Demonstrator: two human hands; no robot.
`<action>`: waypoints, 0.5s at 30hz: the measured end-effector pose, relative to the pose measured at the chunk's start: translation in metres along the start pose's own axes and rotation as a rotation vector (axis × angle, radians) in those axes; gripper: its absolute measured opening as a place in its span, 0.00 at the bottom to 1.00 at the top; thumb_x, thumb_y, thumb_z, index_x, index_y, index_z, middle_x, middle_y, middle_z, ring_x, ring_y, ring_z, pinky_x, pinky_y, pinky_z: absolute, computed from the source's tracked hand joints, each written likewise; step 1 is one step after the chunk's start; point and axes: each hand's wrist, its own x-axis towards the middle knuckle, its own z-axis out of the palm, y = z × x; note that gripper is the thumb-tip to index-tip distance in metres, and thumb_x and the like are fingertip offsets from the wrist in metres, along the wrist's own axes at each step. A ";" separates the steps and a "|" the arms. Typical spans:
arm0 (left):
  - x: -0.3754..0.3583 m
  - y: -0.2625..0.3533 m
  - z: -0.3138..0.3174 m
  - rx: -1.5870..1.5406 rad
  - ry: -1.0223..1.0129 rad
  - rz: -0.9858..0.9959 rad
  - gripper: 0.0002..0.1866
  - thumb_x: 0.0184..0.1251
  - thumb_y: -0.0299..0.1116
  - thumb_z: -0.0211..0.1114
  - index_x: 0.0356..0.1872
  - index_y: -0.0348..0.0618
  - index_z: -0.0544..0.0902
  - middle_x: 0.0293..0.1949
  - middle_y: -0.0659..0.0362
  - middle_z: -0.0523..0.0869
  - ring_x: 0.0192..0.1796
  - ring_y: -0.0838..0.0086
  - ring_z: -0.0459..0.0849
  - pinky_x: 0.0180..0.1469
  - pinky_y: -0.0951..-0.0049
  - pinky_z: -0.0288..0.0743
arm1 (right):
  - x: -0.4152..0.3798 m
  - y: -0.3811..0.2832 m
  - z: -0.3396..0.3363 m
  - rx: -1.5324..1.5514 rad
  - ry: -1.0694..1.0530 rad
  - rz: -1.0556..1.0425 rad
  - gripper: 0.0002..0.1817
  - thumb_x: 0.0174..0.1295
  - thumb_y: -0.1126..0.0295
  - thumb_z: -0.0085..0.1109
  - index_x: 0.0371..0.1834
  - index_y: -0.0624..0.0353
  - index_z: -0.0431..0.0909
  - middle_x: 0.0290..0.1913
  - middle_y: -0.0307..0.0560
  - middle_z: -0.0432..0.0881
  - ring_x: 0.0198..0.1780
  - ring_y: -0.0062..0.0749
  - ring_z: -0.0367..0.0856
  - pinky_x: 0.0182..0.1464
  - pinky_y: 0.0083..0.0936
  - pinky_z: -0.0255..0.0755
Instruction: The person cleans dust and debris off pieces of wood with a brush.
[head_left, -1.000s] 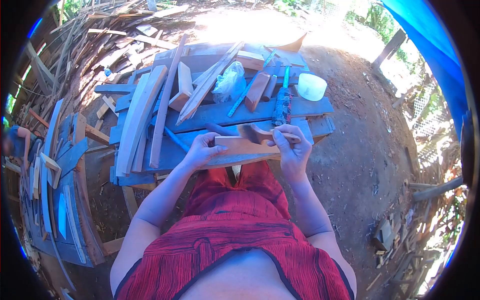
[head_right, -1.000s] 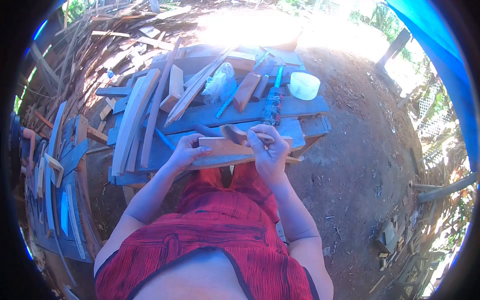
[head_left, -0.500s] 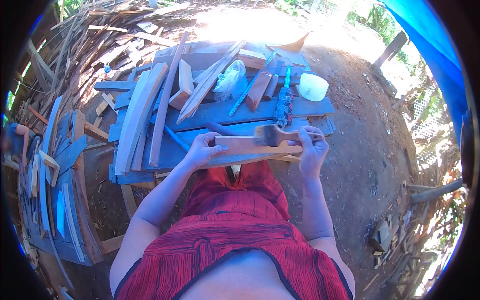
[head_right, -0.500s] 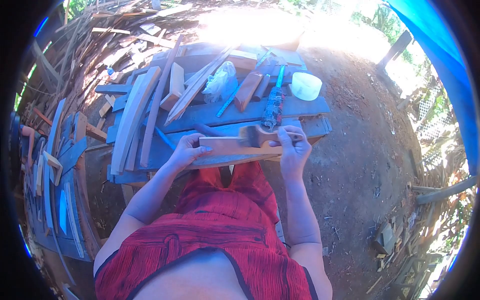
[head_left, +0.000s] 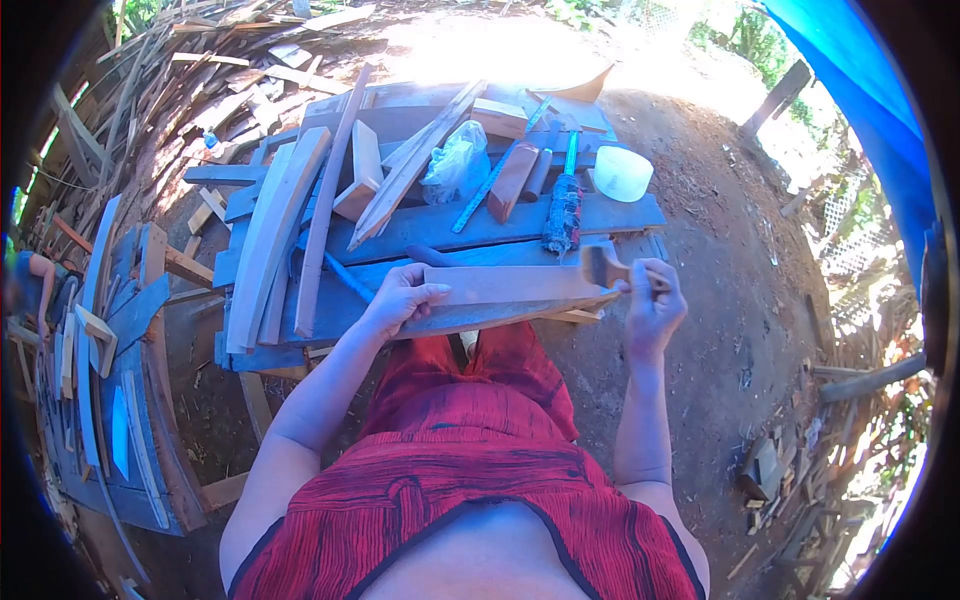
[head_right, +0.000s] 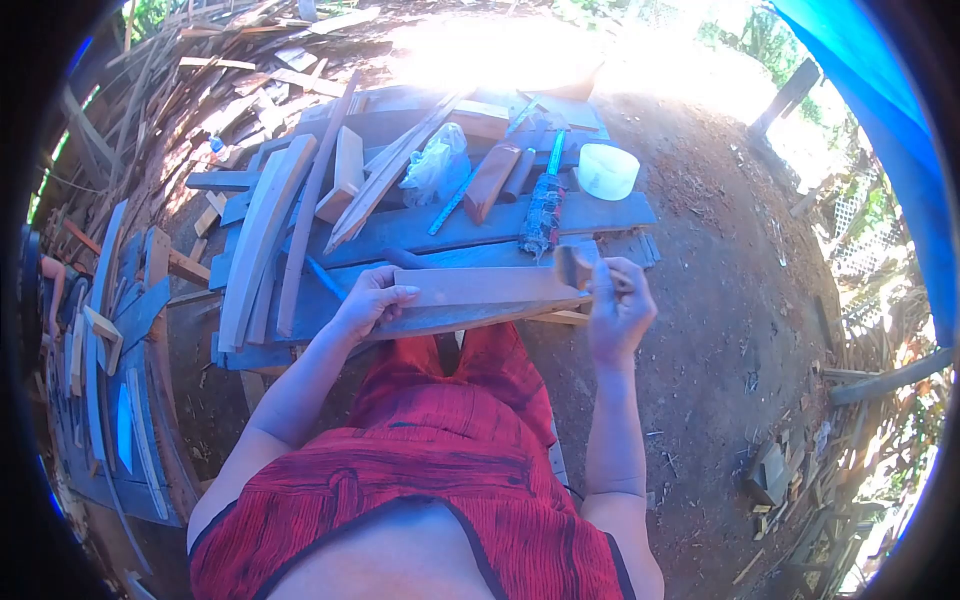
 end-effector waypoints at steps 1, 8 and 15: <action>0.001 -0.002 -0.001 -0.012 -0.007 -0.004 0.10 0.55 0.34 0.69 0.34 0.43 0.79 0.25 0.67 0.79 0.20 0.88 0.72 0.19 0.89 0.63 | -0.004 -0.002 0.004 0.001 0.000 -0.001 0.03 0.63 0.75 0.57 0.36 0.63 0.76 0.29 0.40 0.80 0.29 0.17 0.79 0.32 0.14 0.71; 0.004 0.001 -0.007 -0.165 -0.007 -0.109 0.12 0.67 0.41 0.58 0.32 0.43 0.78 0.21 0.64 0.78 0.16 0.82 0.75 0.14 0.85 0.64 | -0.038 -0.010 0.048 0.071 -0.232 -0.061 0.04 0.60 0.77 0.58 0.37 0.65 0.76 0.32 0.44 0.81 0.34 0.23 0.79 0.36 0.19 0.72; 0.008 -0.004 -0.014 -0.187 -0.010 -0.165 0.16 0.71 0.46 0.50 0.35 0.43 0.77 0.20 0.60 0.79 0.17 0.78 0.77 0.14 0.82 0.65 | -0.057 -0.042 0.080 0.541 -0.437 0.232 0.05 0.62 0.77 0.56 0.40 0.65 0.75 0.33 0.42 0.80 0.32 0.23 0.81 0.37 0.18 0.75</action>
